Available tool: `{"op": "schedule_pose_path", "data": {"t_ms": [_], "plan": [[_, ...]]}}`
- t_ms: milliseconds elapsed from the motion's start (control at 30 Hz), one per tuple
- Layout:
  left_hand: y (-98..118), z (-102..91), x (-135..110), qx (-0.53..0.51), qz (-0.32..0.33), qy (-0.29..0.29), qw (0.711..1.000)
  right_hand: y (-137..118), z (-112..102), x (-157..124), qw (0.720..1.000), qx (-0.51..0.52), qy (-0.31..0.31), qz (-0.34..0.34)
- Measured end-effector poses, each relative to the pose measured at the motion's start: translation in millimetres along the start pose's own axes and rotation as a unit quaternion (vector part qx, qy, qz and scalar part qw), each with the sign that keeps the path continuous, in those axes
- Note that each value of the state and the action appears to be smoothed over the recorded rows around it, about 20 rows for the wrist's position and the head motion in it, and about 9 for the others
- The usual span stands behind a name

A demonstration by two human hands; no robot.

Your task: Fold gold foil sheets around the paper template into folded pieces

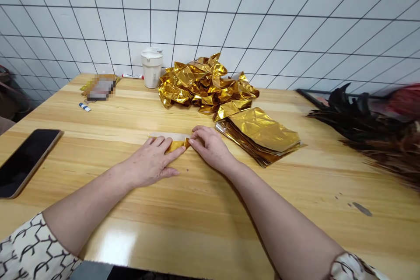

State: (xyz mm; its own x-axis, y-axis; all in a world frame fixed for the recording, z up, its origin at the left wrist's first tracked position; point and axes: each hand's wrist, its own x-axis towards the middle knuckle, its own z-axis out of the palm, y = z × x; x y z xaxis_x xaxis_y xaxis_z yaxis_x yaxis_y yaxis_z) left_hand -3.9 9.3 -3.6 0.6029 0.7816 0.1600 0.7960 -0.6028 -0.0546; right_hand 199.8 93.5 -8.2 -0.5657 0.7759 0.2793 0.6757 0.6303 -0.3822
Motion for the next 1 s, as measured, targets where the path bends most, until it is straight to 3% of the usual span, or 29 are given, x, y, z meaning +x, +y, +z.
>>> {"op": "schedule_pose_path", "data": {"t_ms": [433, 833, 1000], "plan": [[3, 1.9, 2, -0.003, -0.003, 0.001, 1.000, -20, -10, 8, 0.993, -0.091, -0.061, 0.041], [4, 0.7, -1, -0.019, -0.008, -0.014, 1.000, 4, -4, 13, 0.998, -0.042, -0.018, 0.053], [3, -1.1, -4, -0.011, -0.004, -0.011, 1.000, 0, -1, 8, 0.998, -0.055, 0.012, 0.030]]}}
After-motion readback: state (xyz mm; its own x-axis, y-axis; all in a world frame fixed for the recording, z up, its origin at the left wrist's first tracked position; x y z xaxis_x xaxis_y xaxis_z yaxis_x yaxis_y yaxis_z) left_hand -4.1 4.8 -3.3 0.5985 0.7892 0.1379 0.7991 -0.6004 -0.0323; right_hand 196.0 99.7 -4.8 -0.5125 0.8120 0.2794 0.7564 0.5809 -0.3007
